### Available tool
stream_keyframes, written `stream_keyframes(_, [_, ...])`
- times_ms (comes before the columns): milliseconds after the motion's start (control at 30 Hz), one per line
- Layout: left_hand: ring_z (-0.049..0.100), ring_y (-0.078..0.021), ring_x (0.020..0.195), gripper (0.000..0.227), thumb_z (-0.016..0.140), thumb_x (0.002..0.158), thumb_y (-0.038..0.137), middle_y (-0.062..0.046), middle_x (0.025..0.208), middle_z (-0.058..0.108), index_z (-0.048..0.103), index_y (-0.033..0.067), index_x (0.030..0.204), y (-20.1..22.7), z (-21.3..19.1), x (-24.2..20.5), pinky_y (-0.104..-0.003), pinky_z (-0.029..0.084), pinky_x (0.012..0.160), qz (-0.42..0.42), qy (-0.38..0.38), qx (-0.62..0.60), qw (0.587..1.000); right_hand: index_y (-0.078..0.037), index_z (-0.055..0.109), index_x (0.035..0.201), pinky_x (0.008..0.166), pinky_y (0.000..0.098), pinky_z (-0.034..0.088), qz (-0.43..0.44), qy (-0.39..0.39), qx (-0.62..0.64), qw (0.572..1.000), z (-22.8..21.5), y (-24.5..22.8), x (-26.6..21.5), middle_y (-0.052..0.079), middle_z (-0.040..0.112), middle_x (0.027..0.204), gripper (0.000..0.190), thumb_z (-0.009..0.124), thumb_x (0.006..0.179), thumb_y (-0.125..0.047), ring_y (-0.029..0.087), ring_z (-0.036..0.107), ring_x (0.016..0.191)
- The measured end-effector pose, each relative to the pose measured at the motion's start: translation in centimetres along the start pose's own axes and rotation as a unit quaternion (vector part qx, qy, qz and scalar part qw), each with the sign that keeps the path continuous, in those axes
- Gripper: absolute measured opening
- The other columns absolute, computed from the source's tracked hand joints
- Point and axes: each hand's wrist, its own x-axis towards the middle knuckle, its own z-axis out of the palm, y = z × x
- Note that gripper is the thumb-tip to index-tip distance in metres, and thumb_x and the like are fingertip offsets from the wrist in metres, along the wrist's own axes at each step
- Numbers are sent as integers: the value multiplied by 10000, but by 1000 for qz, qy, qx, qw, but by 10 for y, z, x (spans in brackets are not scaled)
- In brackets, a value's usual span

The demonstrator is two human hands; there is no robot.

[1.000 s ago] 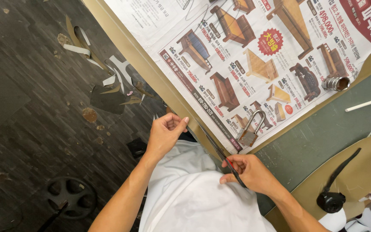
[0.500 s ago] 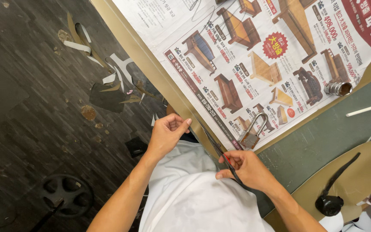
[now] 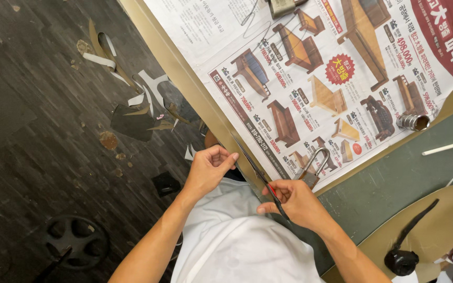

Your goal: The person places a newspaper on a sheet of brown material, uses a ruler and pencil to mark a straight line, then uses scissors to cut the material along the marked line. The person repeats the process with another section of the material.

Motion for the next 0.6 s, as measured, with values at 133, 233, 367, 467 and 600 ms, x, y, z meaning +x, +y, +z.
stream_keyframes(133, [684, -69, 726, 177, 734, 947, 153, -45, 816, 749, 699, -17, 914, -1, 1, -4, -218, 553, 670, -7, -2, 5, 1000, -50, 749, 926, 488, 249, 257, 0, 3, -22, 1000, 3, -10, 6, -101, 393, 577, 426, 963, 646, -290, 40, 334, 538])
stream_keyframes(233, [692, -73, 730, 173, 741, 938, 151, -48, 812, 752, 706, -17, 911, 2, 0, 0, -220, 561, 677, -3, 4, 10, 1000, -47, 760, 929, 486, 252, 230, -12, 0, -21, 1000, 1, -17, 13, -96, 369, 571, 431, 960, 641, -298, 46, 311, 530])
stream_keyframes(367, [690, -70, 733, 171, 743, 938, 149, -44, 812, 750, 703, -15, 912, 0, 1, -2, -219, 559, 678, -5, 4, 10, 1000, -50, 746, 932, 481, 245, 255, -19, -4, -17, 1000, 4, -15, 12, -112, 404, 570, 441, 955, 651, -318, 31, 340, 526])
stream_keyframes(467, [685, -68, 736, 175, 744, 941, 149, -41, 815, 746, 696, -15, 907, -1, 1, -1, -218, 556, 679, 2, 0, 9, 1000, -41, 755, 916, 480, 250, 235, -24, -2, -13, 1000, 3, -15, 13, -107, 403, 558, 431, 950, 655, -323, 37, 324, 517])
stream_keyframes(600, [686, -64, 742, 170, 738, 937, 148, -34, 819, 746, 689, -11, 904, -2, 0, 1, -217, 559, 683, 3, -2, -4, 1000, -40, 755, 913, 480, 246, 242, -28, -4, -6, 1000, 4, -24, 16, -103, 417, 557, 420, 951, 655, -307, 34, 326, 518])
